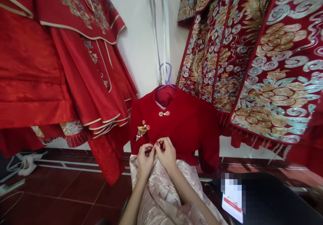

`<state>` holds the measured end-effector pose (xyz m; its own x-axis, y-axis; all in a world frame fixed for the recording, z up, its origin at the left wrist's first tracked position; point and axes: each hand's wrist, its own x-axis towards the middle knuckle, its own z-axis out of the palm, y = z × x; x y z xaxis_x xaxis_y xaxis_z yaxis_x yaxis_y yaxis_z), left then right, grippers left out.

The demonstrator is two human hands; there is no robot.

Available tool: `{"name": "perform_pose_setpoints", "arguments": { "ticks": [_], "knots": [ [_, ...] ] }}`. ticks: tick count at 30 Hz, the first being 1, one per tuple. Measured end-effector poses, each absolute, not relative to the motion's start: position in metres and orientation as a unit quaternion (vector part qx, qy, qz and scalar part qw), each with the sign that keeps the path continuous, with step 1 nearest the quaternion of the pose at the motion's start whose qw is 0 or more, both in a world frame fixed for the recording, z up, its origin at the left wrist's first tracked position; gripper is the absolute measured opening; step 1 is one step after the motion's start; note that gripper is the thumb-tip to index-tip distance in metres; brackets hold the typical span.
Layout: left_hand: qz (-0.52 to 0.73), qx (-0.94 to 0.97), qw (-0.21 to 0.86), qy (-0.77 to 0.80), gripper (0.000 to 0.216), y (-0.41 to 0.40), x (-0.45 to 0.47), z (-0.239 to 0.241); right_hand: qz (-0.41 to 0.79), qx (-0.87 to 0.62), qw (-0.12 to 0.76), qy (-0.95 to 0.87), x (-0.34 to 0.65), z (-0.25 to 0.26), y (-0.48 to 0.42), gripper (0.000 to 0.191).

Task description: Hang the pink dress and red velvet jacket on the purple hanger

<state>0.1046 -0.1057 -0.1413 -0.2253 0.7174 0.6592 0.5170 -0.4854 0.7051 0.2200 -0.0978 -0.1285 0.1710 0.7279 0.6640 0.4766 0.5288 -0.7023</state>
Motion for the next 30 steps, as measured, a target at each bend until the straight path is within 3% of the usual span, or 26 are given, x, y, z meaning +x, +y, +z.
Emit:
{"name": "perform_pose_setpoints", "arguments": {
  "ticks": [10,15,24,30],
  "knots": [
    [0.624,0.613,0.122,0.469,0.018,-0.110,0.106,-0.140,0.101,-0.455,0.610,-0.641,0.221,-0.130,-0.099,0.006],
    [0.689,0.522,0.237,0.443,0.029,-0.090,0.097,-0.120,0.120,-0.398,0.633,-0.653,0.224,-0.135,-0.102,0.016],
    [0.700,0.370,0.533,0.298,0.030,-0.057,0.107,-0.066,0.142,-0.427,0.622,-0.641,0.224,-0.139,-0.099,0.012],
    [0.709,0.311,0.584,0.244,0.026,-0.062,0.112,-0.063,0.143,-0.433,0.619,-0.639,0.224,-0.136,-0.100,0.012]
  ]
}}
